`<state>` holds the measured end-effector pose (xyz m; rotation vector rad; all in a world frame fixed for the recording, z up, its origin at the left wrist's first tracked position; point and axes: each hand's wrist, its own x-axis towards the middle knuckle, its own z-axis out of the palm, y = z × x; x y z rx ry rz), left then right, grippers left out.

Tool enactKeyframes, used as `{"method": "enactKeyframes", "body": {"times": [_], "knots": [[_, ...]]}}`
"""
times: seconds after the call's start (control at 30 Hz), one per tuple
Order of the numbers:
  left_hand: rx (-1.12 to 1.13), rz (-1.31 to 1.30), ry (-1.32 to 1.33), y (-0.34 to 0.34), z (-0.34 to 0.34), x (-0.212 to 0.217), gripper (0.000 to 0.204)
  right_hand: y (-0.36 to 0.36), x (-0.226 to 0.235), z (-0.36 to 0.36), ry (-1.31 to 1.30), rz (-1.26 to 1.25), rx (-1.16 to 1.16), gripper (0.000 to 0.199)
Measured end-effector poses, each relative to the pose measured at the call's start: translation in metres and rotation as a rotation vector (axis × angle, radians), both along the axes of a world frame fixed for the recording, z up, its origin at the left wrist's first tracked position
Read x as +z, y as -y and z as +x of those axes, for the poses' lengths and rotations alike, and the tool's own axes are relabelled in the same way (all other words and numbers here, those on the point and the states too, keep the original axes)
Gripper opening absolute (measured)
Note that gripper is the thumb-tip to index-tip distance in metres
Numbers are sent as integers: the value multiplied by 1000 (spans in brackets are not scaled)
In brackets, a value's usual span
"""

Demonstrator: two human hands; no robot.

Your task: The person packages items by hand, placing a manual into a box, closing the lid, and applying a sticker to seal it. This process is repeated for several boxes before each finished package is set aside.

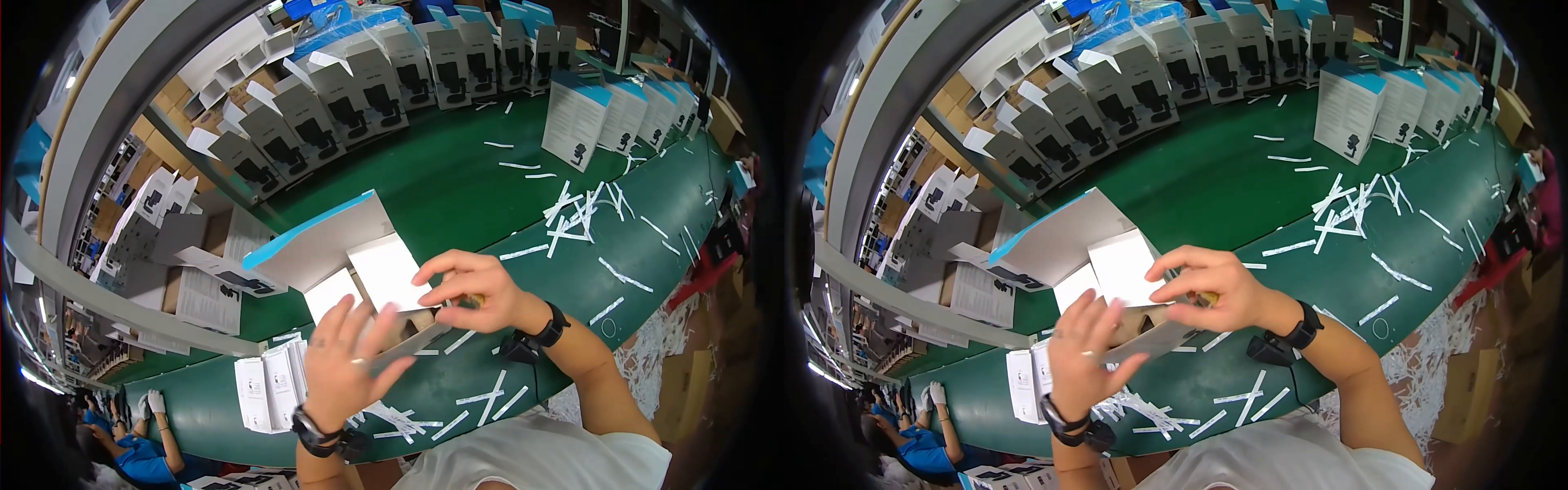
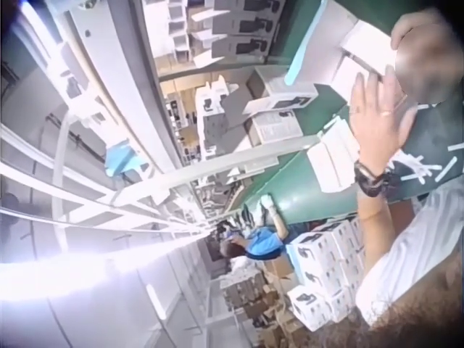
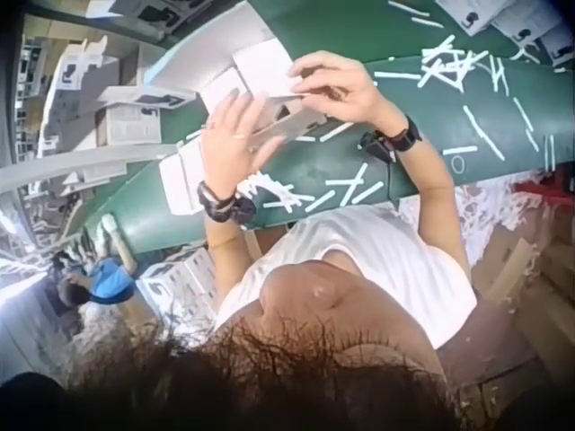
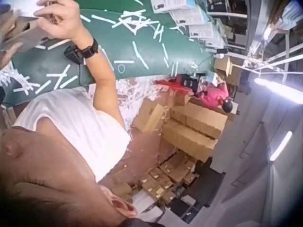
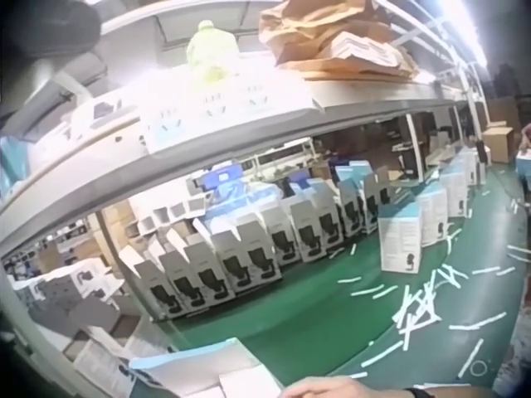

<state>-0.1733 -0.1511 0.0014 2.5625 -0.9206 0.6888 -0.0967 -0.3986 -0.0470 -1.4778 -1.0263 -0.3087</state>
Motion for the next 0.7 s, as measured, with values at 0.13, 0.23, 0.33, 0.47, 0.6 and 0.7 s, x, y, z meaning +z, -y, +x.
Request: {"method": "enactKeyframes", "body": {"times": [0.13,0.23,0.33,0.47,0.6,0.7], "knots": [[147,85,-60,8,-7,3,63,-3,10,10,154,-87,44,14],[70,197,57,8,-4,-2,61,-4,22,9,48,-58,-80,12],[78,206,39,10,-7,-2,57,-8,40,25,-263,88,-98,26],[-56,105,-88,-9,1,6,48,-17,92,35,-597,1,137,27],[-103,-102,-186,-30,7,-9,47,-17,73,17,-390,-172,40,28],[-74,-570,-120,-39,-9,-64,37,-10,60,-17,-184,-310,-82,33]]}}
